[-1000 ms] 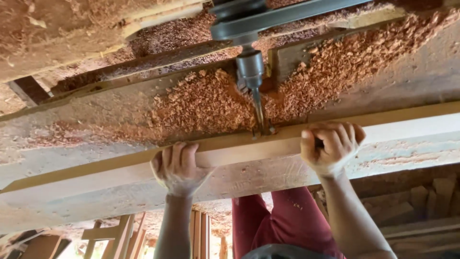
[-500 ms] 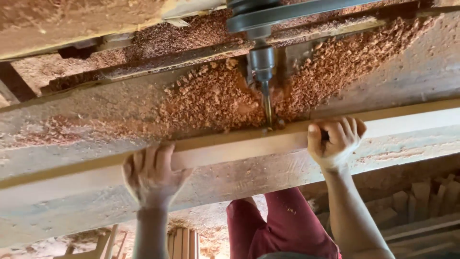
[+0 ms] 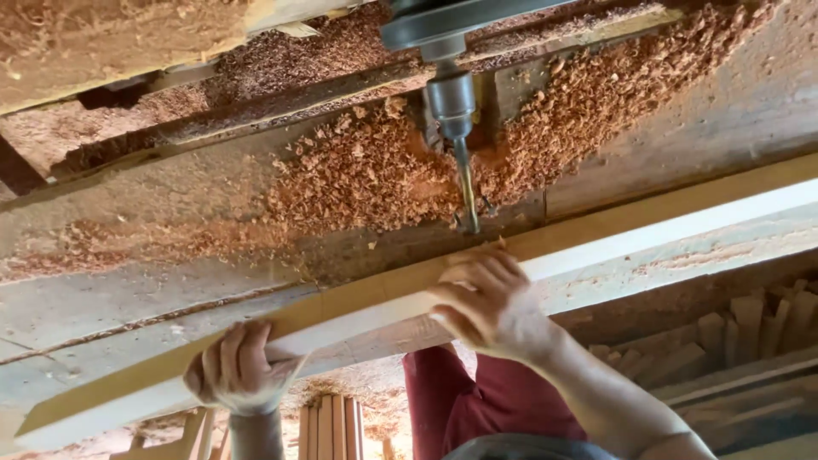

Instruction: Using a drill press to create holes in a wooden plank.

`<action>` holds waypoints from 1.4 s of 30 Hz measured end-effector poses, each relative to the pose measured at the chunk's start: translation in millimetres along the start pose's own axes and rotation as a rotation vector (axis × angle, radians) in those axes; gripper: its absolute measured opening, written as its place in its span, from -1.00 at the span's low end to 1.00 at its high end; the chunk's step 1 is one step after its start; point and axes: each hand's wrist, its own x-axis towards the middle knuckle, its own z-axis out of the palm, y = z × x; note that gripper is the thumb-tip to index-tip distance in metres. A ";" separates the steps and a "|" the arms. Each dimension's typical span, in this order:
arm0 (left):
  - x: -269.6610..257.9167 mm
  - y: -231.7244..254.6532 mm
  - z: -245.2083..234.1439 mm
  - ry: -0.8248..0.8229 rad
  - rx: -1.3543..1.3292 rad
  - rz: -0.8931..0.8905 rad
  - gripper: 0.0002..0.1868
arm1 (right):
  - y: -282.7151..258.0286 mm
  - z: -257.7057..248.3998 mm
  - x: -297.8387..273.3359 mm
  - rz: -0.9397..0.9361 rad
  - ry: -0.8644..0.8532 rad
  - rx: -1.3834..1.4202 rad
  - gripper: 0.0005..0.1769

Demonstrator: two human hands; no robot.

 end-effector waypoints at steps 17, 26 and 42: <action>10.1 33.3 -15.6 -0.246 -0.029 -0.111 -0.47 | 42.5 7.1 -25.4 0.318 0.562 -0.396 -0.54; 46.4 5.7 7.4 -0.192 -0.015 -0.017 -0.21 | 53.7 16.7 -10.0 0.385 0.654 -0.415 -0.56; 68.5 10.6 5.6 -0.226 -0.048 -0.082 -0.52 | 64.6 16.9 -9.1 0.519 0.714 -0.196 -0.16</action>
